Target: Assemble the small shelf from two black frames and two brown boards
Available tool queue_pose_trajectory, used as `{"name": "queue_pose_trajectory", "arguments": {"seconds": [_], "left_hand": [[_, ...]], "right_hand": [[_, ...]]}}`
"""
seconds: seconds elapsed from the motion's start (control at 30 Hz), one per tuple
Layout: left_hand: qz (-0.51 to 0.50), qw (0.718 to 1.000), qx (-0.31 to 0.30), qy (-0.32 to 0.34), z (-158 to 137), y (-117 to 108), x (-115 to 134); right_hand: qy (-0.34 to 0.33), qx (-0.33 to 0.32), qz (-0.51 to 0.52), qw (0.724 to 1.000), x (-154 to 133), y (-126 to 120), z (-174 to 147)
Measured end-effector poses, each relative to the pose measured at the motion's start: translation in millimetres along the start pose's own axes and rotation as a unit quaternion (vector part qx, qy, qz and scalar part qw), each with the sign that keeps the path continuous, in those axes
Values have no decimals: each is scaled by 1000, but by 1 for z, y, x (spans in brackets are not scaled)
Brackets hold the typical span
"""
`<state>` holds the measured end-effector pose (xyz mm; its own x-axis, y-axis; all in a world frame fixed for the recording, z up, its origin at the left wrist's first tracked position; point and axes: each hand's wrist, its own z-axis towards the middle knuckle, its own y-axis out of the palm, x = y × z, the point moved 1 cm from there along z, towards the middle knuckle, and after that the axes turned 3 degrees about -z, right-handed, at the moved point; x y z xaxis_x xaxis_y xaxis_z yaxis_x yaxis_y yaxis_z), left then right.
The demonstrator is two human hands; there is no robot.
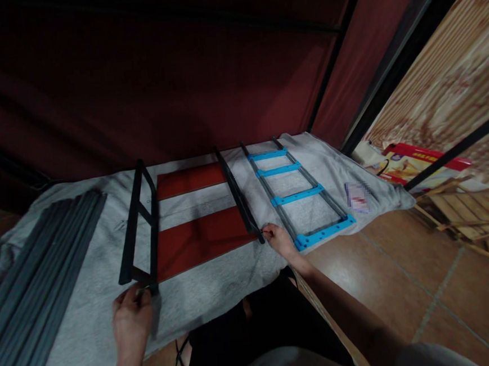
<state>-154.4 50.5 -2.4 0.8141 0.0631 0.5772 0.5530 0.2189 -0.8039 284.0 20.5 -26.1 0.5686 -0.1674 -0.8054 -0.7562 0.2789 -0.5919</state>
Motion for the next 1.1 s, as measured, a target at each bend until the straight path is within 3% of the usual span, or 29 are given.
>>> {"name": "queue_pose_trajectory", "arguments": {"seconds": [0.17, 0.27, 0.37, 0.5, 0.6, 0.77, 0.97, 1.1], "left_hand": [[-6, 998, 57, -25, -37, 2, 41], [-129, 991, -24, 39, -53, 28, 90], [-243, 957, -121, 107, -53, 65, 149], [-358, 907, -197, 104, -36, 107, 218], [-442, 860, -235, 100, -27, 122, 253], [-454, 845, -254, 125, -20, 124, 275], [-412, 858, -274, 138, -8, 118, 281], [-404, 860, -276, 144, -4, 114, 286]], "right_hand": [[-7, 2, -22, 1000, -3, -2, 0], [-10, 1, -20, 1000, -1, 0, 1], [-14, 0, -27, 1000, 0, 1, 2], [-17, -17, -39, 999, 1, 1, 4], [-15, -20, -50, 998, 0, 0, 6], [-12, -25, -50, 998, -2, 0, 6], [-16, -40, -53, 998, -3, -1, 7], [-60, -64, -100, 991, 0, 0, 10]]}}
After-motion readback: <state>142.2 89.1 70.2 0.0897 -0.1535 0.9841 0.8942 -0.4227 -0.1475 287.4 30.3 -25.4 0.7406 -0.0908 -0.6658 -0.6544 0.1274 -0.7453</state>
